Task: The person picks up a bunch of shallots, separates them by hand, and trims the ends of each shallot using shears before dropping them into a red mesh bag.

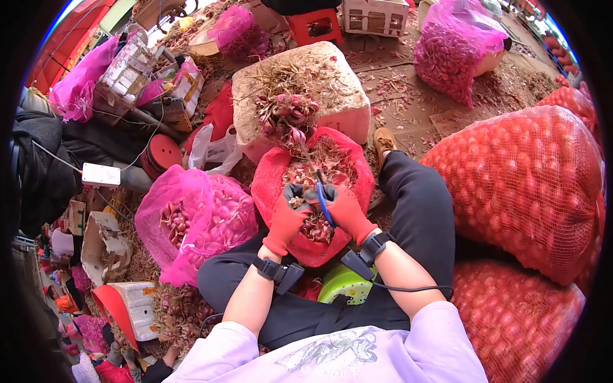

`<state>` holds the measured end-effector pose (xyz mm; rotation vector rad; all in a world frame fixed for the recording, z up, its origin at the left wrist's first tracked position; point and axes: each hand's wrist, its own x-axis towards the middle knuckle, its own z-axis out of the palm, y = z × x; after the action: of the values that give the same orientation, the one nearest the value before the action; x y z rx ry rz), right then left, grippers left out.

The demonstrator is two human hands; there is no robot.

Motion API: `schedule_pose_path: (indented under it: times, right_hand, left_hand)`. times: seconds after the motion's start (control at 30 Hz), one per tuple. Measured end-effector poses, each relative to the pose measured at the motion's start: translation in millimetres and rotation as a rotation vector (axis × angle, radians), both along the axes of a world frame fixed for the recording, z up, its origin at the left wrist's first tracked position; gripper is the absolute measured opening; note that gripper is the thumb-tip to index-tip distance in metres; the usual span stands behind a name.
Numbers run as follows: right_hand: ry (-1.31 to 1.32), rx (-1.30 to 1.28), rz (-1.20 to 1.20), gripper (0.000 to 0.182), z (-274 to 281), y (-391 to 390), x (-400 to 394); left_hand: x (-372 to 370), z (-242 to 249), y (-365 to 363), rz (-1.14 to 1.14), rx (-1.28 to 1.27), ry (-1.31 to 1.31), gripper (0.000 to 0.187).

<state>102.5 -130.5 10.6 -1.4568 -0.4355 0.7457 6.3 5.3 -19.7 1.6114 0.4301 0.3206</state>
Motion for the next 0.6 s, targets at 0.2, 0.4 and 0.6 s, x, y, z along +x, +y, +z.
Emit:
schedule_pose_path:
  times: [0.2, 0.4, 0.6]
  right_hand:
    - [0.366, 0.078, -0.032, 0.022, -1, -6, 14]
    - [0.529, 0.063, 0.046, 0.025, 5, -7, 11]
    - [-0.22, -0.062, 0.153, 0.028, 15, 5, 5]
  left_hand:
    - [4, 56, -5, -0.184, -0.617, -0.009, 0.028]
    - [4, 41, 8, -0.043, -0.569, 0.144, 0.014]
    - [-1, 15, 22, -0.007, -0.575, 0.106, 0.017]
